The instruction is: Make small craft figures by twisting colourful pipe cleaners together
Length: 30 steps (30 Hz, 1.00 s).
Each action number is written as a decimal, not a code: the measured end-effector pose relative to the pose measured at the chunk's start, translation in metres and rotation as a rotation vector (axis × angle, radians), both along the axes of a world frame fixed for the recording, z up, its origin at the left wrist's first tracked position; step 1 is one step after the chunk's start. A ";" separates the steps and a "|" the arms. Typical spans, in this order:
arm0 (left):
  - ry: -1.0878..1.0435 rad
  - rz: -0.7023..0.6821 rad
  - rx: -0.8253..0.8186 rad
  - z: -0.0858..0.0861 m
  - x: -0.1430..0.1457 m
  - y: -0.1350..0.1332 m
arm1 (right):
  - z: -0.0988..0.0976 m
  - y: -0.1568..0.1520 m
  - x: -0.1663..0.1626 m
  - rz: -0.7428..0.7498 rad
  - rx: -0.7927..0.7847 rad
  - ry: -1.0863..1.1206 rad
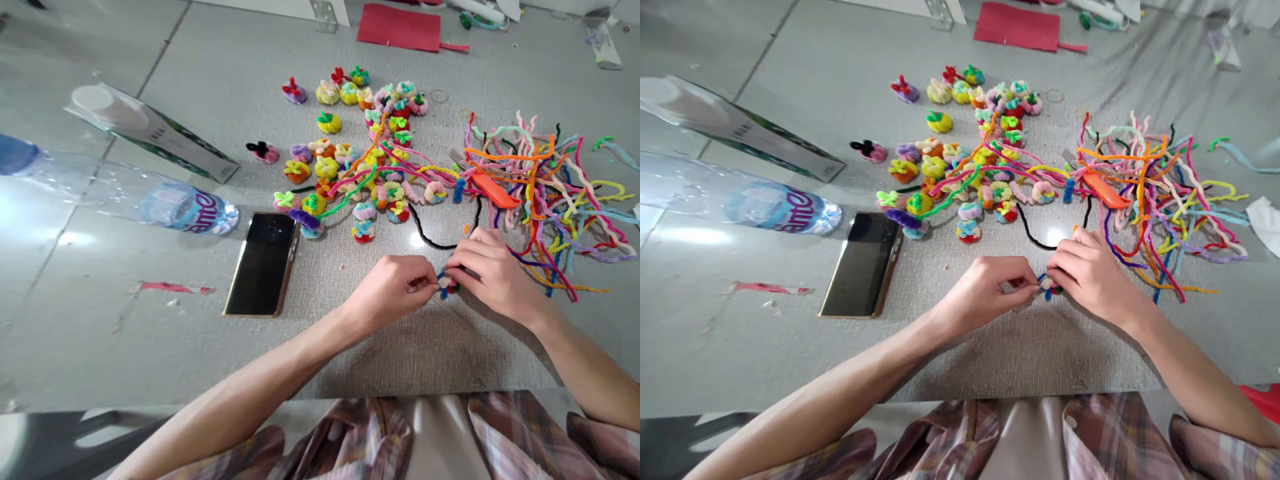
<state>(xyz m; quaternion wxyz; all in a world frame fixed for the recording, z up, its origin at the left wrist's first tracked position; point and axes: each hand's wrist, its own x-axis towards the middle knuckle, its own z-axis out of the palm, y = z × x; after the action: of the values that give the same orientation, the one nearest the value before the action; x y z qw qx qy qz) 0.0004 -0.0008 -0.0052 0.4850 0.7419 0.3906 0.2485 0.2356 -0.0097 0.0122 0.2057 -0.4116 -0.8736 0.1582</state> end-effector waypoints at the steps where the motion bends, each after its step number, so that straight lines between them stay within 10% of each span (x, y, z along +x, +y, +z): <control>1: 0.013 0.005 0.016 -0.002 0.001 -0.001 | 0.000 -0.002 -0.002 -0.015 0.034 -0.025; 11: -0.006 0.274 0.045 -0.002 0.003 -0.002 | 0.008 -0.023 -0.023 -0.089 0.378 -0.117; 18: -0.267 0.452 -0.309 0.002 0.011 -0.009 | 0.000 -0.036 -0.039 -0.060 0.447 -0.170; 30: -0.227 0.241 0.092 -0.007 0.003 -0.003 | 0.022 -0.022 -0.012 0.071 -0.045 0.298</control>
<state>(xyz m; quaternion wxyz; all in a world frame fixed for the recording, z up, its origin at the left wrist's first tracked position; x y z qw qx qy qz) 0.0034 -0.0034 -0.0119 0.4583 0.6781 0.4079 0.4047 0.2232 -0.0313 0.0345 0.3182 -0.3570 -0.8435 0.2445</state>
